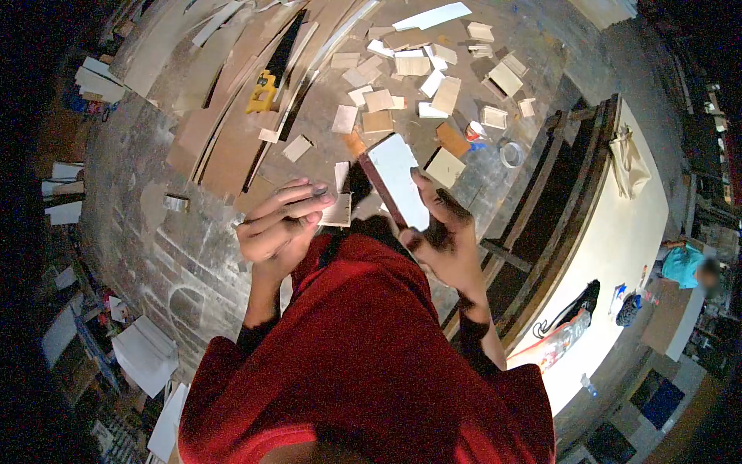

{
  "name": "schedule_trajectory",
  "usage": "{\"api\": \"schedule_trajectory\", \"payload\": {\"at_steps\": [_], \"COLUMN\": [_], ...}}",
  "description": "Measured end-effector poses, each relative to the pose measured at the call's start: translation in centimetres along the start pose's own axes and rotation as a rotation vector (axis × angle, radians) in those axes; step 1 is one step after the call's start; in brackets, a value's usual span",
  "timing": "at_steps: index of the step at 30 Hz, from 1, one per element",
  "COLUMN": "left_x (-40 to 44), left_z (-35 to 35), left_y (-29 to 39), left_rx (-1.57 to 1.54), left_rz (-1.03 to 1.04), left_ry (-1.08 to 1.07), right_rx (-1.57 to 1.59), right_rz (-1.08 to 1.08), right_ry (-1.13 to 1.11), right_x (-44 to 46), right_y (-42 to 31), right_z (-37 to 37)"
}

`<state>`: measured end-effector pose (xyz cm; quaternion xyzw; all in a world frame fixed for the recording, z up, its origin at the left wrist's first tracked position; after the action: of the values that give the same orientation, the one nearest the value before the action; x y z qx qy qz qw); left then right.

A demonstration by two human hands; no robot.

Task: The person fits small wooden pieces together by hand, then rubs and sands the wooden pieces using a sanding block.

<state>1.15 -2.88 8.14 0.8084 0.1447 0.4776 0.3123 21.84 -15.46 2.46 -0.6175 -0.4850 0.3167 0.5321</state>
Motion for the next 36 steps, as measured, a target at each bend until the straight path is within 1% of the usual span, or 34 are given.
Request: {"api": "schedule_trajectory", "payload": {"at_steps": [1,3,5,7,9,10,12,13,14,15,16,17,18,19,20,21,22,23,24,25,26,27,28,29,30,32,33,34,35,36], "left_x": [0.0,0.2,0.4,0.0,-0.3,-0.4,-0.5,-0.5,-0.4,-0.4,-0.8,-1.1,-1.7,-1.9,-1.8,-1.8,-1.9,-2.2,-2.4,-2.3,-2.8,-3.4,-4.0,-4.0,-3.8,-3.3,-2.9,-2.6,-2.6,-2.9], "left_z": [0.3,0.8,1.0,1.1,1.4,1.6,2.0,2.1,2.4,2.6,2.5,2.4,2.7,2.8,2.8,3.0,3.2,3.6,4.1,4.5,4.8,5.1,5.7,5.7,5.7,5.9,6.5,7.1,7.3,7.6], "left_y": [-0.2,-0.3,-0.7,-0.9,-1.1,-1.2,-1.4,-1.7,-2.1,-2.0,-2.3,-2.7,-3.5,-3.6,-3.6,-3.7,-3.8,-4.2,-4.7,-5.0,-5.7,-6.4,-7.4,-7.7,-7.7,-7.3,-7.0,-6.8,-6.9,-7.1], "left_rx": [-0.009,-0.031,-0.045,-0.1,-0.157,-0.163,-0.164,-0.217,-0.276,-0.285,-0.355,-0.421,-0.647,-0.646,-0.571,-0.495,-0.494,-0.557,-0.623,-0.631,-0.69,-0.746,-0.887,-0.886,-0.899,-0.913,-1.022,-1.132,-1.136,-1.147], "left_rz": [0.001,0.01,-0.051,-0.069,-0.088,-0.103,-0.118,-0.181,-0.241,-0.237,-0.313,-0.39,-0.457,-0.455,-0.445,-0.434,-0.438,-0.499,-0.555,-0.551,-0.625,-0.699,-0.821,-0.817,-0.813,-0.815,-0.874,-0.93,-0.929,-0.982], "left_ry": [0.007,0.011,0.045,0.038,0.025,0.017,0.009,0.022,0.033,0.028,0.077,0.128,0.208,0.207,0.162,0.118,0.116,0.148,0.179,0.173,0.218,0.265,0.329,0.33,0.319,0.305,0.294,0.281,0.275,0.222], "right_rx": [-0.002,-0.104,-0.051,-0.104,-0.215,-0.144,0.049,-0.041,-0.057,-0.075,0.007,-0.028,-0.112,-0.194,-0.081,-0.022,0.034,0.034,-0.045,-0.126,-0.308,-0.178,-0.216,-0.251,-0.25,-0.137,-0.137,-0.153,-0.171,-0.263], "right_rz": [0.004,-0.212,-0.204,-0.099,0.112,0.125,0.008,-0.116,-0.145,-0.174,-0.113,-0.01,0.09,0.191,0.223,0.17,0.114,0.121,-0.046,-0.213,-0.236,-0.107,-0.012,0.08,0.081,0.063,0.07,-0.16,-0.394,-0.26], "right_ry": [0.005,-0.141,-0.166,-0.096,-0.104,-0.063,0.006,-0.057,-0.096,-0.136,-0.07,-0.028,-0.061,-0.095,-0.012,0.037,0.083,0.087,0.029,-0.028,-0.039,0.066,0.066,0.065,0.065,0.12,0.124,0.095,0.065,-0.007], "right_x": [-0.2,-0.9,-1.3,-1.0,-0.7,-0.9,-1.1,-1.2,-1.5,-1.7,-1.8,-1.4,-0.6,-0.3,-0.5,-0.5,-0.5,-0.8,-1.0,-1.3,-1.4,-1.1,-0.6,-0.1,-0.2,-0.6,-0.4,0.0,0.0,0.0], "right_y": [-0.1,-1.8,-0.7,0.7,1.7,2.2,1.1,-0.6,-0.9,-1.0,0.7,1.6,2.0,2.6,2.7,1.8,1.0,1.0,0.2,-0.3,1.4,2.0,2.6,3.4,3.4,2.9,2.9,1.5,0.0,0.1], "right_z": [-0.1,0.9,1.4,0.7,0.0,-0.3,-0.1,0.2,0.7,1.3,1.5,1.0,0.6,0.3,0.1,0.1,0.1,0.3,0.7,1.1,1.0,1.3,0.9,0.4,0.2,-0.6,-0.6,-0.1,0.2,0.4]}}
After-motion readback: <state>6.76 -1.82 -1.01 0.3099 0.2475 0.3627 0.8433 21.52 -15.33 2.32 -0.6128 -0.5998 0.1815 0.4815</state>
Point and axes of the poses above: each hand's wrist, its own x-axis towards the middle knuckle, its own z-axis out of the palm, y = z × x, the point moved 6 cm from there along x, towards the middle knuckle, and after that the axes turned 3 degrees about -x, right-handed, at the moved point
